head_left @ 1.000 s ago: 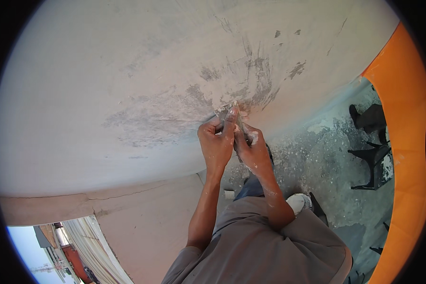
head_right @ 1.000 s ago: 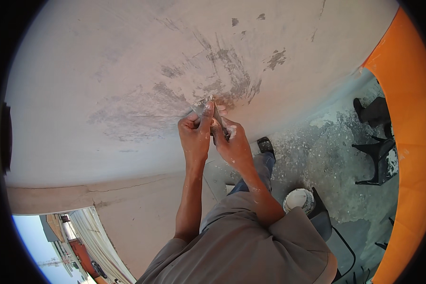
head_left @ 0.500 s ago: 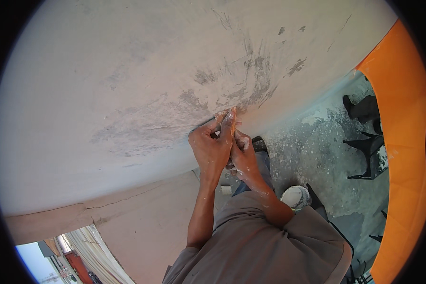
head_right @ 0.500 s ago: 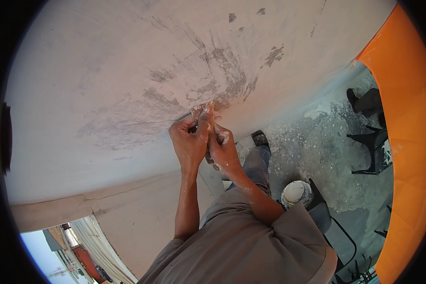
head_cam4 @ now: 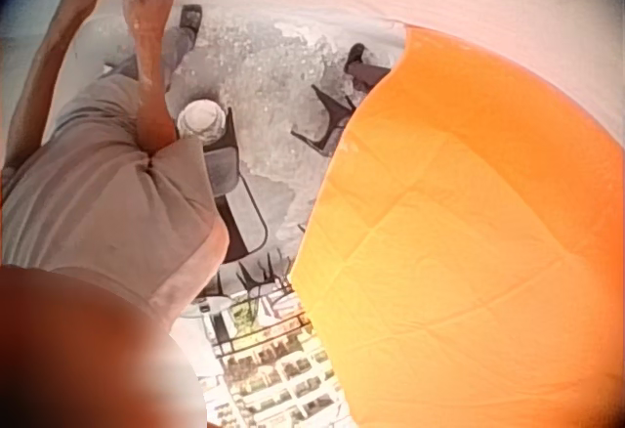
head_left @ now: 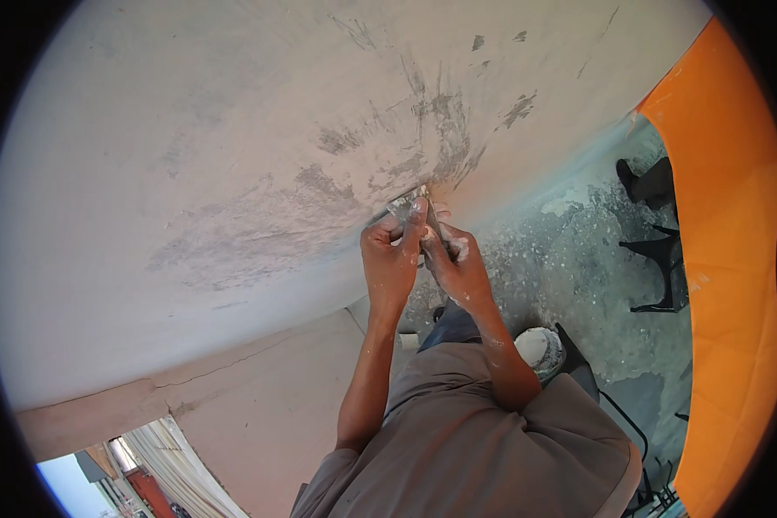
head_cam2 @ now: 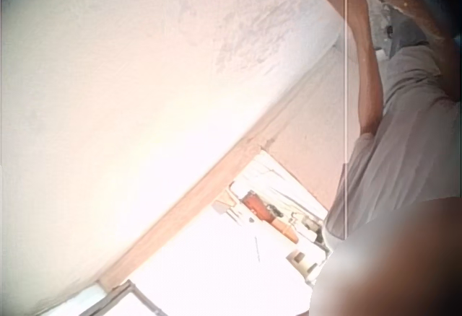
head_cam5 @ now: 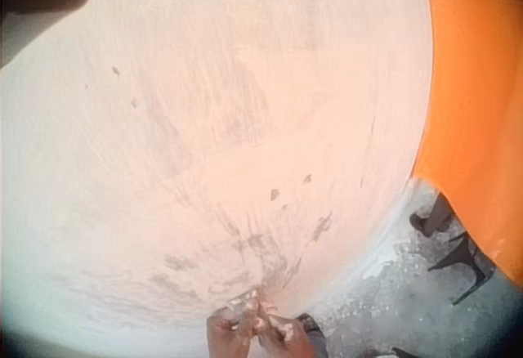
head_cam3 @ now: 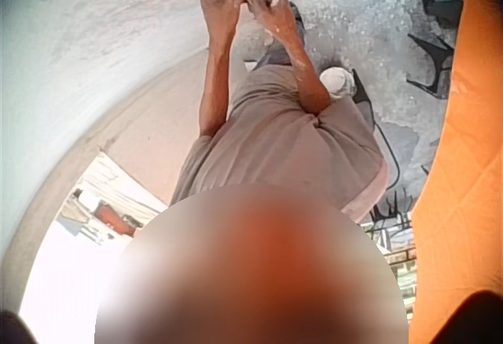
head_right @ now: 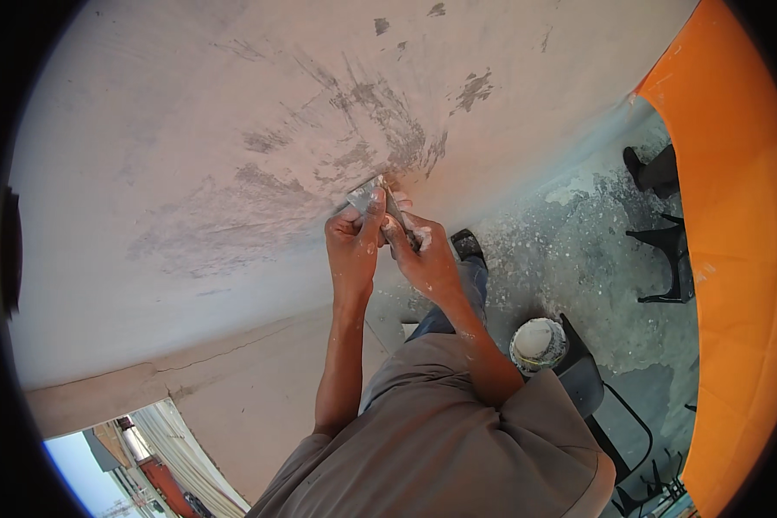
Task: The person is scraping and smoothing putty on a wall using a putty knife.
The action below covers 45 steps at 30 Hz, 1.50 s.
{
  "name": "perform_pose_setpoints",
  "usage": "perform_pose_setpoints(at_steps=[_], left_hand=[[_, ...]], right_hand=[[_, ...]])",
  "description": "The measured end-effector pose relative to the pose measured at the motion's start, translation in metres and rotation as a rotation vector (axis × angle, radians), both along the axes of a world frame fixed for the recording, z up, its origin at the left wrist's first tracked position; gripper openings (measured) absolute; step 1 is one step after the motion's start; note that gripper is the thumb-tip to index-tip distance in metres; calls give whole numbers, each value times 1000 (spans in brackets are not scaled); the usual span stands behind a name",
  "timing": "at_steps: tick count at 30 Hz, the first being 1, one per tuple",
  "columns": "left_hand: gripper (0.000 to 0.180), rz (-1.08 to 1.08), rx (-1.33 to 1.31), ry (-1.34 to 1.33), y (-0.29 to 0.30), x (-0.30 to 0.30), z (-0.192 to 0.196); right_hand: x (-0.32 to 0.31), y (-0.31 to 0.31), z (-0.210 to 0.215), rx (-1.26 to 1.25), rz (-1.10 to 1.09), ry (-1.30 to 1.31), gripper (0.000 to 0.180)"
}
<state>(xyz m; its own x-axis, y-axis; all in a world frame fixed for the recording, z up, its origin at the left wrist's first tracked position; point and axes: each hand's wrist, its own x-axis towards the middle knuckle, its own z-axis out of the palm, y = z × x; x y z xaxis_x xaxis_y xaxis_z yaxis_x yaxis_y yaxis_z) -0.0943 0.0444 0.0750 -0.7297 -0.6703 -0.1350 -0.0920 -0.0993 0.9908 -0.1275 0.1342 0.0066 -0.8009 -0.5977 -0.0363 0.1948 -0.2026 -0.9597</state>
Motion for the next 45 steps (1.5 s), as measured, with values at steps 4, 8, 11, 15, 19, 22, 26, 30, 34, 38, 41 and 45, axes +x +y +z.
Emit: perform_pose_setpoints(at_steps=[4, 8, 11, 15, 19, 22, 26, 30, 34, 38, 41, 45], left_hand=[[31, -39, -127, -94, -2, -1, -7], [32, 10, -209, -165, 3, -2, 2], [30, 94, -215, -113, 7, -5, 8], [28, 81, -467, -178, 4, -5, 17], [25, 60, -492, -217, 2, -4, 19], [29, 42, -377, -205, 4, -5, 21], [32, 33, -299, -166, 4, -7, 13], [30, 29, -131, 8, 6, -17, -2], [34, 106, 104, 224, 20, -22, -13], [37, 113, 72, 169, 23, -18, -7], [38, 91, 27, 118, 18, -11, -10], [36, 122, 5, 94, 4, 4, -16]], right_hand=[[9, -3, 5, 3, -61, -185, 24], [15, -7, 6, -56, -77, -277, 26], [19, -15, 8, -143, -67, -393, 25], [21, -20, 6, -201, -28, -513, 25], [21, -17, 18, -225, -41, -480, 25], [15, -9, 25, -198, -12, -522, 25], [11, -3, 22, -184, 8, -456, 24], [-10, 7, 35, 178, -91, -11, 26], [-27, 21, 42, 380, 13, 105, 25], [-14, 15, 25, 181, -58, 31, 25], [-4, 12, 30, 161, -96, -28, 25], [7, -1, 22, 198, -66, 77, 25]])
